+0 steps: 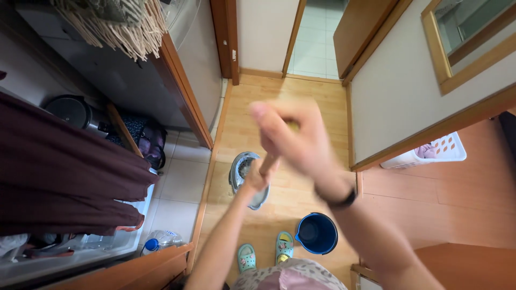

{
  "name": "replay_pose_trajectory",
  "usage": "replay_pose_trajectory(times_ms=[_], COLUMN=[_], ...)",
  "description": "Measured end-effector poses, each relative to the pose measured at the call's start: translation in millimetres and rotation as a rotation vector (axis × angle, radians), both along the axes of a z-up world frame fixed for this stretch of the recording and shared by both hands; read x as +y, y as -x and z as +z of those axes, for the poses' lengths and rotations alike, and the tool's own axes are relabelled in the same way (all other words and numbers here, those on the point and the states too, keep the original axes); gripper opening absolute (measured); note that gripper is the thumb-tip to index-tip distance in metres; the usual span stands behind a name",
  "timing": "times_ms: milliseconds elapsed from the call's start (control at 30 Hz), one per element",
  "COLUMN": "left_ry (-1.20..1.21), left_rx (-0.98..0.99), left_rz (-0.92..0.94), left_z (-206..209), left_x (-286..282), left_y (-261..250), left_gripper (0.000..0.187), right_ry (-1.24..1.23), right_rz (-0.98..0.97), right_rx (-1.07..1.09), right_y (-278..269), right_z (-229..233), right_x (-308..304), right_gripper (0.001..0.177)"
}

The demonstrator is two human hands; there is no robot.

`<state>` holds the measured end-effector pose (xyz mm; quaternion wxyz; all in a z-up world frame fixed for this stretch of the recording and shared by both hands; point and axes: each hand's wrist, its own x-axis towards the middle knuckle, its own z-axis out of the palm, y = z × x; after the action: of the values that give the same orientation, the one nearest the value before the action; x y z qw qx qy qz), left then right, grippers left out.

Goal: The person fills a bucket with water in a kitchen sink, carries it to a hallway, and uses a mop and the bucket to clean the floor and a bathroom area.

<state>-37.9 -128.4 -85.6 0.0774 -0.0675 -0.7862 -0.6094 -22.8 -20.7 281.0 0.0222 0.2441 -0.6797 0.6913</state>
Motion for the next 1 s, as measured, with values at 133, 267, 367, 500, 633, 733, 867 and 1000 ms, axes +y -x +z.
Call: replay_pose_trajectory(times_ms=[133,267,367,500,633,733,867,1000], left_ry=[-0.123,-0.245,-0.222,-0.132,-0.1,-0.124,-0.018,-0.61], left_rx=[-0.074,-0.242,-0.101,0.076,-0.03,-0.002,0.09,0.098], left_rz=[-0.445,-0.56,-0.016,0.487,0.155,0.014,0.144,0.382], left_z=[65.3,153.8,190.8,72.5,-7.0,-57.9,-101.2,10.0], left_x=[-13.7,-13.7,35.1,42.1,7.4,-3.7,-5.1,49.4], left_y=[6.7,10.5,-7.4,10.6,30.5,32.7,41.1,35.0], left_gripper=[0.027,0.028,0.026,0.034,0.041,0.033,0.033,0.035], right_ry=[0.123,0.381,0.315,0.161,0.153,0.115,0.202,0.051], right_rz=[0.89,0.436,-0.128,-0.153,0.524,0.373,0.143,-0.21], right_rx=[-0.063,-0.028,0.2,0.215,-0.162,-0.181,-0.129,0.029], right_y=[36.1,14.5,29.5,26.8,54.2,46.5,32.0,12.3], right_z=[40.6,75.9,67.4,40.8,-26.2,-85.2,-105.6,-95.2], right_x=[22.6,16.4,1.8,-2.3,8.1,-9.7,-31.2,-37.0], right_gripper=[0.05,0.052,0.047,0.035,0.05,0.048,0.048,0.044])
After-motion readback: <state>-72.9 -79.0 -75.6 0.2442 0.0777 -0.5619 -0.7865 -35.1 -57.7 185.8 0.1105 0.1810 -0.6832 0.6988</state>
